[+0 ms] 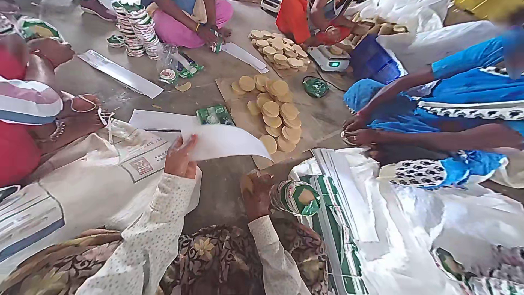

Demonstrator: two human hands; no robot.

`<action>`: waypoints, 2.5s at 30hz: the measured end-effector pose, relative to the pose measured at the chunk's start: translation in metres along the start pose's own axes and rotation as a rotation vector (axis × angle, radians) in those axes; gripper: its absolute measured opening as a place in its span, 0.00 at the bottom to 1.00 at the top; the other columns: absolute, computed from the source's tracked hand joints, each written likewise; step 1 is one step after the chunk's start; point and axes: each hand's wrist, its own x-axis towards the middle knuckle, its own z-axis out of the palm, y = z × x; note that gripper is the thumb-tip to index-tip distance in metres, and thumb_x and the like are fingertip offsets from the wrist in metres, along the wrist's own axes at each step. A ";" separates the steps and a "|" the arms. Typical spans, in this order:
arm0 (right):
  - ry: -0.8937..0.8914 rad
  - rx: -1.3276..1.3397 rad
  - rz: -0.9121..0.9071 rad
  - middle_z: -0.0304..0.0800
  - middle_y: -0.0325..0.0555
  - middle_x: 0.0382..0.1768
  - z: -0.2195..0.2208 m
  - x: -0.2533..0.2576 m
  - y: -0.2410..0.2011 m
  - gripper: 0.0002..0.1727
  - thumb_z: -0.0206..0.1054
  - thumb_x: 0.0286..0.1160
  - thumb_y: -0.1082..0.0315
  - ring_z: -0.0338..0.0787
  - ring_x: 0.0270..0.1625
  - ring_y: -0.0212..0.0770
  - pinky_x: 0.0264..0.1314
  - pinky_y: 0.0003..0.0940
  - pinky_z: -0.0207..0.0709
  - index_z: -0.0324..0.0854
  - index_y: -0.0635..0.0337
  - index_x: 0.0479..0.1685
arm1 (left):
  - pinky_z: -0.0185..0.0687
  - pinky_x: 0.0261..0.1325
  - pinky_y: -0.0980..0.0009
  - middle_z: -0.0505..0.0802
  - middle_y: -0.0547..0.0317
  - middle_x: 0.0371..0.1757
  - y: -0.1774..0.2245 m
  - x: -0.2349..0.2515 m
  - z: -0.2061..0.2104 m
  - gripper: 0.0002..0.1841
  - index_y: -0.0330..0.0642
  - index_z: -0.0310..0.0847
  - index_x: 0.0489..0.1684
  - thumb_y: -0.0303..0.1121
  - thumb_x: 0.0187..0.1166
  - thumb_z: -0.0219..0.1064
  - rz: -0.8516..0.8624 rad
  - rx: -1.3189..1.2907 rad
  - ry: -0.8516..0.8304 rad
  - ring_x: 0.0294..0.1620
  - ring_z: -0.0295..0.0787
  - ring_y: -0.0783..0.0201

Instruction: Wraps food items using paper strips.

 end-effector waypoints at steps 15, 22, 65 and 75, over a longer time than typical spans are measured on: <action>0.274 0.293 -0.745 0.95 0.59 0.42 0.048 -0.021 0.029 0.10 0.78 0.54 0.75 0.93 0.50 0.58 0.61 0.56 0.83 0.93 0.67 0.37 | 0.59 0.81 0.36 0.72 0.18 0.79 -0.095 -0.004 -0.156 0.34 0.18 0.66 0.77 0.32 0.74 0.71 0.565 0.828 0.266 0.81 0.66 0.26; 0.509 0.234 -1.243 0.89 0.41 0.49 0.038 -0.070 0.008 0.08 0.56 0.86 0.64 0.86 0.64 0.42 0.87 0.44 0.62 0.81 0.46 0.42 | 0.92 0.53 0.61 0.95 0.50 0.46 -0.103 -0.093 -0.078 0.32 0.36 0.78 0.62 0.51 0.95 0.32 -0.467 -0.280 -0.317 0.47 0.95 0.59; 0.223 0.321 -0.496 0.93 0.60 0.51 0.042 -0.093 -0.028 0.19 0.76 0.61 0.65 0.87 0.58 0.61 0.66 0.61 0.73 0.92 0.67 0.50 | 0.89 0.44 0.69 0.89 0.52 0.35 -0.151 -0.068 -0.085 0.19 0.26 0.75 0.59 0.36 0.95 0.46 -0.191 -0.088 0.182 0.35 0.90 0.67; 0.383 0.500 -0.756 0.93 0.45 0.36 0.017 -0.073 -0.026 0.07 0.70 0.66 0.73 0.90 0.39 0.31 0.46 0.23 0.84 0.90 0.68 0.37 | 0.85 0.57 0.61 0.91 0.47 0.50 -0.142 -0.071 -0.080 0.32 0.30 0.78 0.64 0.49 0.97 0.32 -0.321 -0.172 0.154 0.50 0.89 0.61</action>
